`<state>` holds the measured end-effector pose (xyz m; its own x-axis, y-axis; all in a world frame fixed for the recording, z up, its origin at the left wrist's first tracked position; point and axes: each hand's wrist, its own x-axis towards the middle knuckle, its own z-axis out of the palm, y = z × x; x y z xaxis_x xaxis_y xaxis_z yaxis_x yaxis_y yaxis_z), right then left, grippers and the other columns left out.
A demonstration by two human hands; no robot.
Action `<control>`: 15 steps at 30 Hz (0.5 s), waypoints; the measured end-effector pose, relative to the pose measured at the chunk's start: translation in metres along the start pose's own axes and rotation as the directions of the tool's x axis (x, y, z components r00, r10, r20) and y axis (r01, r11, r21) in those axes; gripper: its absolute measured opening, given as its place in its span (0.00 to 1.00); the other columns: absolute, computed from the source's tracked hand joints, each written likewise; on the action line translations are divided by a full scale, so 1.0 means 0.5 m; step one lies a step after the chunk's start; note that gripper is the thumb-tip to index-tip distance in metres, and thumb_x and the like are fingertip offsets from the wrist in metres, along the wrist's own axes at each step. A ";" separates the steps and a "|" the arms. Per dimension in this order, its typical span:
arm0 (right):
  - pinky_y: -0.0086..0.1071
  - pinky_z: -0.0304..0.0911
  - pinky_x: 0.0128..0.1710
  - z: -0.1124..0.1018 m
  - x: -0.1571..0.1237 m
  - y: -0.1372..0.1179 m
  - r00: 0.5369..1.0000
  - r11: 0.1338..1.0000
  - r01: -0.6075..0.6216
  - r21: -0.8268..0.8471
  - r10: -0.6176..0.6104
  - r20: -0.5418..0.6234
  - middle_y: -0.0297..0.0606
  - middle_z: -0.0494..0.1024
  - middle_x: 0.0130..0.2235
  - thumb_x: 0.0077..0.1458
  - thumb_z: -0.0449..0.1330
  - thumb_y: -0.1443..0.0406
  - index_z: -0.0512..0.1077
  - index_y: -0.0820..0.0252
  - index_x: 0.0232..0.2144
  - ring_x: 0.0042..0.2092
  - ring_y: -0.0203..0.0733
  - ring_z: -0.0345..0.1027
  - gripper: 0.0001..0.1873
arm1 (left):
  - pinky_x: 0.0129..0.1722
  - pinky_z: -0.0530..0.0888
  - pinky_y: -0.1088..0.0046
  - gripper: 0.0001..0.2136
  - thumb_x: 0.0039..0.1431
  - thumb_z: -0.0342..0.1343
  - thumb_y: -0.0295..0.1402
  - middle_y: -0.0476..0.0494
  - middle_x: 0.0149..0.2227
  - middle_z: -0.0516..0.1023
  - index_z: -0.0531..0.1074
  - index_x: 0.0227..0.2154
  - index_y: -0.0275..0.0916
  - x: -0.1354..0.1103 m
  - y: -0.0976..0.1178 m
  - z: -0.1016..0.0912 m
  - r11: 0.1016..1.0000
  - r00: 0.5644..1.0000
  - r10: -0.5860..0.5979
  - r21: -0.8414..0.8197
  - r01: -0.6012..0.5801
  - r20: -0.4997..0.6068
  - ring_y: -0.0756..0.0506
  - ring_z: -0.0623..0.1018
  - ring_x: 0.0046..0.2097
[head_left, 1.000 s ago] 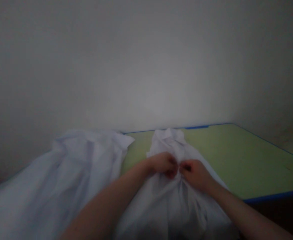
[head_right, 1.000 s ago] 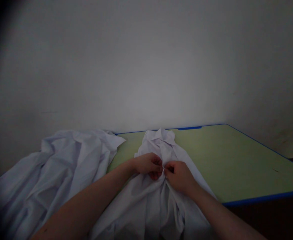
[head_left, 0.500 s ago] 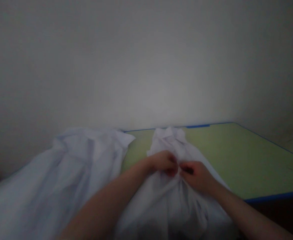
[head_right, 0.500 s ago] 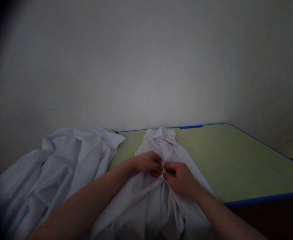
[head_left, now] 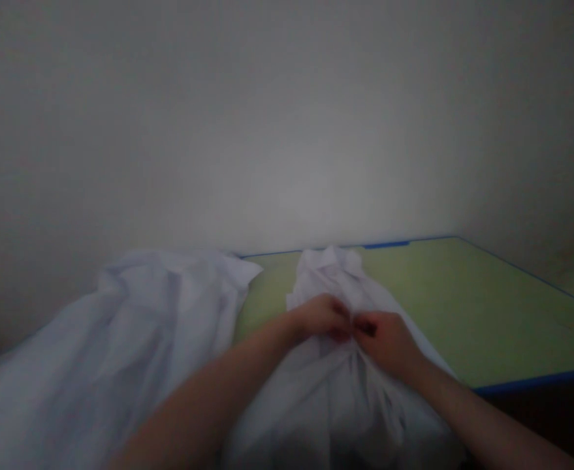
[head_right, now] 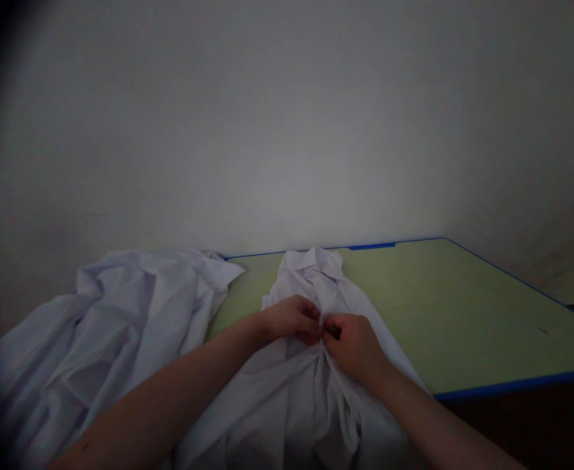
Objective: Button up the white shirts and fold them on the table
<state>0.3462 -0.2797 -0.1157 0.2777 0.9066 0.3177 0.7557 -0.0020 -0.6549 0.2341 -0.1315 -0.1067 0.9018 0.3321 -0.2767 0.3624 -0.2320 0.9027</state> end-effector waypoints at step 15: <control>0.28 0.58 0.30 0.001 0.005 0.013 0.995 0.997 -0.067 0.045 0.071 -0.075 0.37 0.77 0.28 0.50 0.56 0.60 0.75 0.59 0.26 0.29 0.38 0.68 0.11 | 0.27 0.67 0.76 0.09 0.45 0.56 0.36 0.47 0.24 0.74 0.71 0.26 0.34 0.015 -0.014 0.009 0.950 0.966 0.168 0.293 -0.105 -0.196 0.50 0.73 0.27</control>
<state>0.3518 -0.2771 -0.1195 0.3740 0.8701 0.3210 0.7075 -0.0439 -0.7054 0.2393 -0.1317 -0.1167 0.8859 0.4609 -0.0515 0.3183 -0.5236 0.7903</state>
